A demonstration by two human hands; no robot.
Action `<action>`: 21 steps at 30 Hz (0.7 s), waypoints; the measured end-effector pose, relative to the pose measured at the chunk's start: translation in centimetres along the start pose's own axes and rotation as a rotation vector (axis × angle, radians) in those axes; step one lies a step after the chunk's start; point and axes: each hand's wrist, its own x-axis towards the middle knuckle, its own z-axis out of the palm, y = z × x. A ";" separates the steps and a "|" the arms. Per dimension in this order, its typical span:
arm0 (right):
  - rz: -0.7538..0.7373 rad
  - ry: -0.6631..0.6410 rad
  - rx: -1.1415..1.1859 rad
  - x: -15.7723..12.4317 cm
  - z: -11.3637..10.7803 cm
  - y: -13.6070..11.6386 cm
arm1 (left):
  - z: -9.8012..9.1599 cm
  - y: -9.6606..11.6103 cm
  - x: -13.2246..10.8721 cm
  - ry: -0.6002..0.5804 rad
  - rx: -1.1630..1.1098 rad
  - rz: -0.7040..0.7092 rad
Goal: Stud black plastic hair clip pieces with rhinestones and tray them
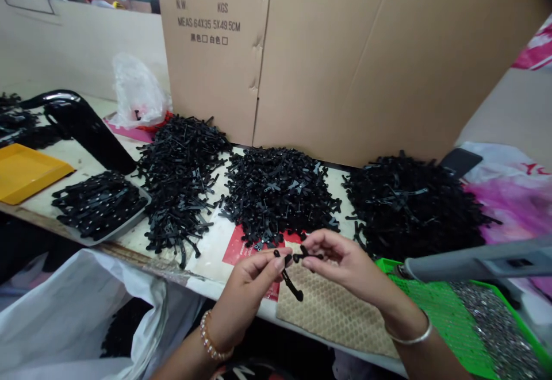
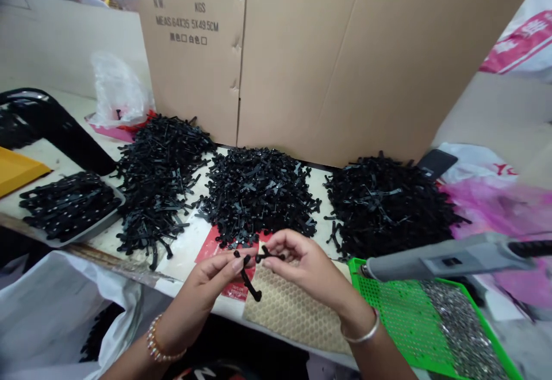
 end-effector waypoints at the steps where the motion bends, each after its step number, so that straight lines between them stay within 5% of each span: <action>1: 0.005 -0.021 0.033 -0.6 0.6 -0.4 | 0.3 0.4 -0.4 -0.019 -0.007 -0.006; 15: 0.026 0.186 0.429 -3.4 3.8 0.6 | 2.4 0.4 -3.4 0.035 -0.101 -0.082; 21: 0.016 0.072 0.329 -4.5 2.8 0.6 | 1.9 0.9 -3.9 0.065 -0.043 -0.053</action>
